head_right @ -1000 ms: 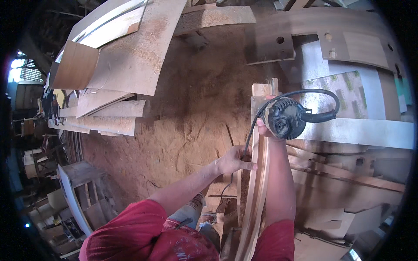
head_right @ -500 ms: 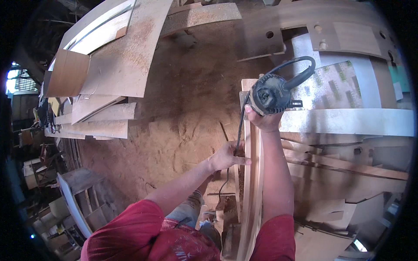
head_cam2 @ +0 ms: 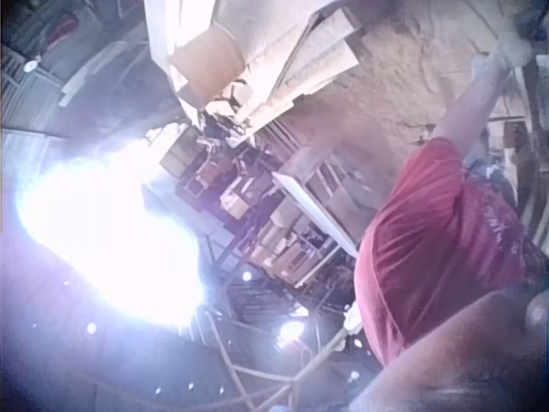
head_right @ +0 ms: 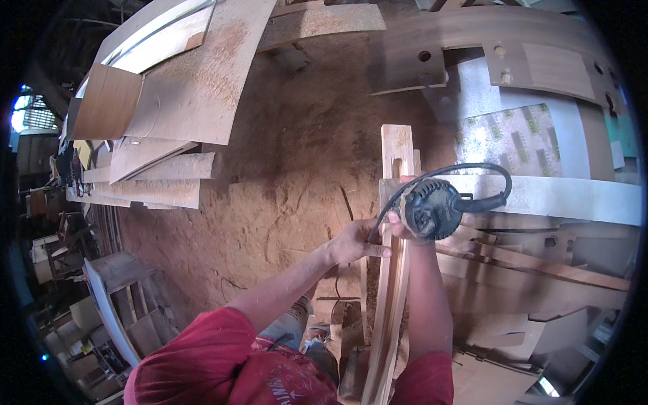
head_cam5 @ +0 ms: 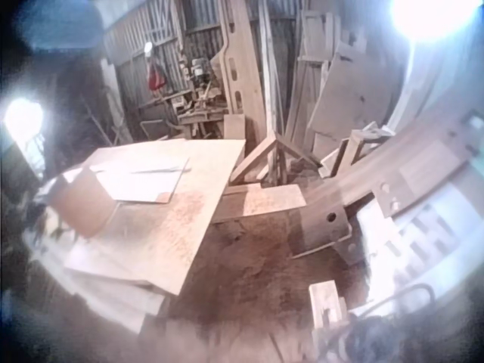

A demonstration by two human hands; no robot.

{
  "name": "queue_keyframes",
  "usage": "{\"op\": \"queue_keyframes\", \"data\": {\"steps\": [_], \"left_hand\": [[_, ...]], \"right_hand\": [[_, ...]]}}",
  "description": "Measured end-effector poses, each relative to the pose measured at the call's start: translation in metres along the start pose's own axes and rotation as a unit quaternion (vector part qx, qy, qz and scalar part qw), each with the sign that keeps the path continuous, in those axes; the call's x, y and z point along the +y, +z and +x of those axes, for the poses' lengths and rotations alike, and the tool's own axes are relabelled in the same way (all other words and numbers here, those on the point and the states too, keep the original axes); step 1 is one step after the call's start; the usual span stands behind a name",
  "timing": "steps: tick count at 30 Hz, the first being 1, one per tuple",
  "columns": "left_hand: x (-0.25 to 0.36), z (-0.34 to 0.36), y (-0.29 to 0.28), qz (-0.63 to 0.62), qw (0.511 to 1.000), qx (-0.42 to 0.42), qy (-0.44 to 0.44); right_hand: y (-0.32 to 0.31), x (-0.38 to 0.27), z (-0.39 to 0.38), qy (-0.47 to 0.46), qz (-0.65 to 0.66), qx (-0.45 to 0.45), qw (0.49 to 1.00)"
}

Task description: The person uses a wood router to carve a groove along the edge of a long wooden plank by hand in a workshop.

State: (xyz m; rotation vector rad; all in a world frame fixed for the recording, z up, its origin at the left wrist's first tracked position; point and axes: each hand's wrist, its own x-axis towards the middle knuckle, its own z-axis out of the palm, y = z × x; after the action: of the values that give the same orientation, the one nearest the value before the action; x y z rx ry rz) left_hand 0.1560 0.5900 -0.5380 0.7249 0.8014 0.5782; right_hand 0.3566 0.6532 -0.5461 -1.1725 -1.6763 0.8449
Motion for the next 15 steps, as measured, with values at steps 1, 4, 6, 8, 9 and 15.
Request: {"op": "queue_keyframes", "data": {"steps": [1,4,6,8,9,15], "left_hand": [[0.0,0.001,-0.001,0.011,1.0,-0.001,-0.019],[-0.005,0.002,-0.005,0.037,0.998,-0.001,-0.041],[-0.007,0.003,-0.006,0.053,0.998,-0.002,-0.044],[-0.01,0.003,-0.005,0.035,0.999,0.008,-0.017],[-0.011,0.004,-0.005,0.038,0.999,0.009,-0.015],[-0.002,0.001,-0.002,0.034,0.999,0.012,-0.035]], "right_hand": [[0.001,0.003,0.004,-0.012,-0.003,0.01,1.0],[0.011,0.009,0.027,-0.044,-0.011,0.036,0.998],[0.015,0.013,0.038,-0.077,-0.02,0.064,0.995],[0.014,0.014,0.045,-0.073,-0.03,0.05,0.996],[0.014,0.014,0.05,-0.069,-0.039,0.035,0.996],[0.023,0.012,0.064,-0.11,-0.019,0.087,0.99]]}}
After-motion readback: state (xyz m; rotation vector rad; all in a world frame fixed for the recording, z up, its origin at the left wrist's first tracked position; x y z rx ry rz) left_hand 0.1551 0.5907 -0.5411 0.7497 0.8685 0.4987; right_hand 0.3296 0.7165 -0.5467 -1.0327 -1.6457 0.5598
